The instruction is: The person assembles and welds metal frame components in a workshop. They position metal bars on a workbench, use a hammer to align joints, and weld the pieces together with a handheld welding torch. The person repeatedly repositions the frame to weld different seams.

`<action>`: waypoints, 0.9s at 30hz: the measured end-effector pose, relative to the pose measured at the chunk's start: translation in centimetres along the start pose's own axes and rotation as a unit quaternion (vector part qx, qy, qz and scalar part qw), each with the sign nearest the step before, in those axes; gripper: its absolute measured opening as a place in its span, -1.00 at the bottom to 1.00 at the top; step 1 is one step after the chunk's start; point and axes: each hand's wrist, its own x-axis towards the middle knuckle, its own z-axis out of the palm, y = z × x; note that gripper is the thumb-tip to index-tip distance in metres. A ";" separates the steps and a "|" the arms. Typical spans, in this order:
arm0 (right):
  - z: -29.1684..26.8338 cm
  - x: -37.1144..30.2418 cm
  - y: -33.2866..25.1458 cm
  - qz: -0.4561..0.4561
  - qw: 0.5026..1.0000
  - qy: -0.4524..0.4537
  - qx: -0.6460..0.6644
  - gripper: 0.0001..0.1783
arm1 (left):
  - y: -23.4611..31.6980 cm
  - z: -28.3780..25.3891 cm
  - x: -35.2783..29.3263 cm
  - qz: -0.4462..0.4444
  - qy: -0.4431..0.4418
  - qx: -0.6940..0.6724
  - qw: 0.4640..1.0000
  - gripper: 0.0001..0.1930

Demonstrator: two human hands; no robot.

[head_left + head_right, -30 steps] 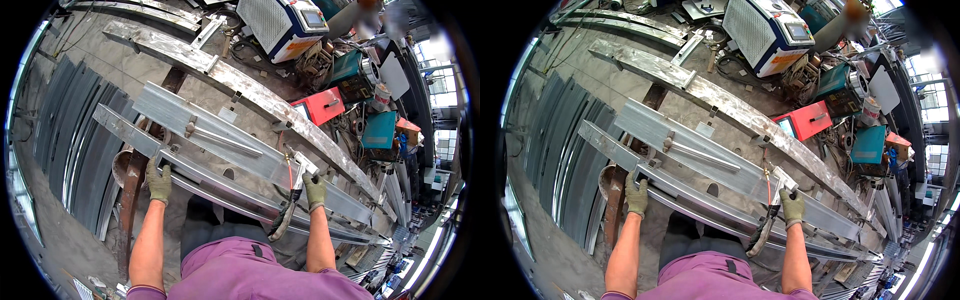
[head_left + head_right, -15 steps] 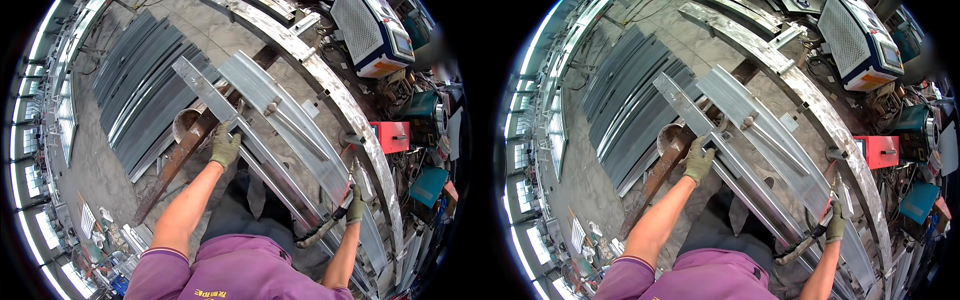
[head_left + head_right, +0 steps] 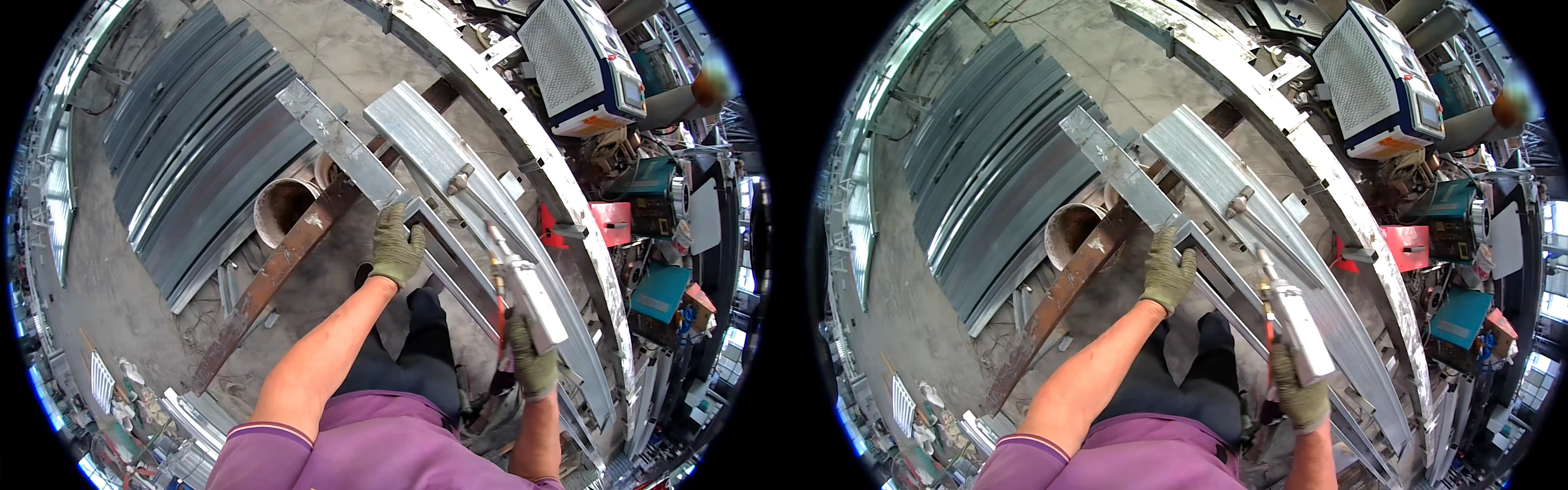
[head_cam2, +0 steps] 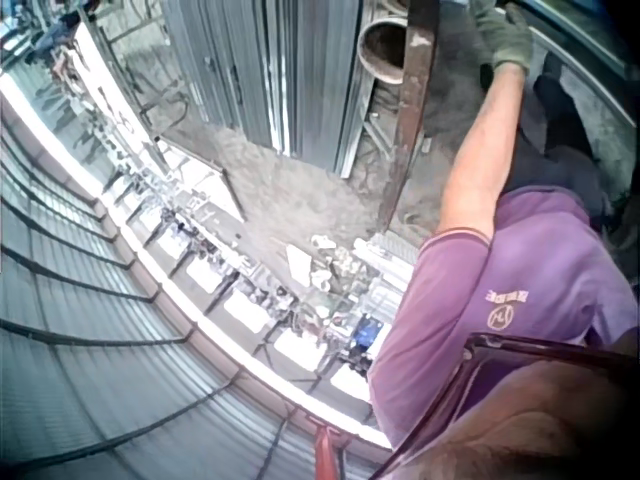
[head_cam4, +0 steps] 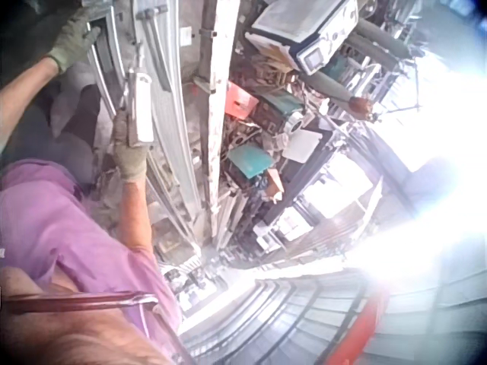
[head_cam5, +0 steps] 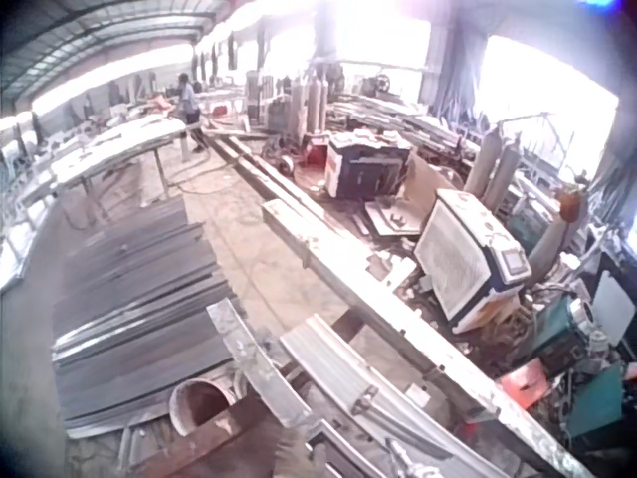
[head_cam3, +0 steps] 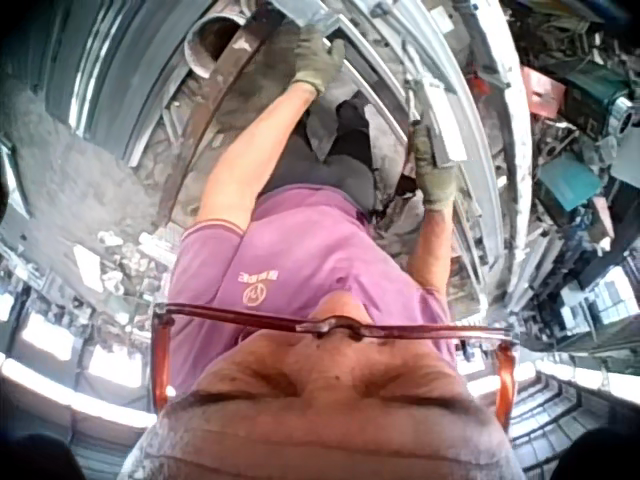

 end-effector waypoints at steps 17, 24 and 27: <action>11.4 2.3 -3.7 -0.043 0.999 -0.008 -0.016 -0.65 | 0.3 -0.5 -0.2 -0.020 -0.022 0.006 1.000 -0.42; 12.1 2.9 -3.7 -0.074 0.997 -0.001 -0.039 -0.67 | 0.6 -0.7 0.0 -0.017 -0.024 0.000 1.000 -0.42; 12.1 3.0 -3.7 -0.054 0.998 0.004 -0.021 -0.67 | 0.6 -0.7 -0.1 -0.023 -0.027 -0.002 0.999 -0.42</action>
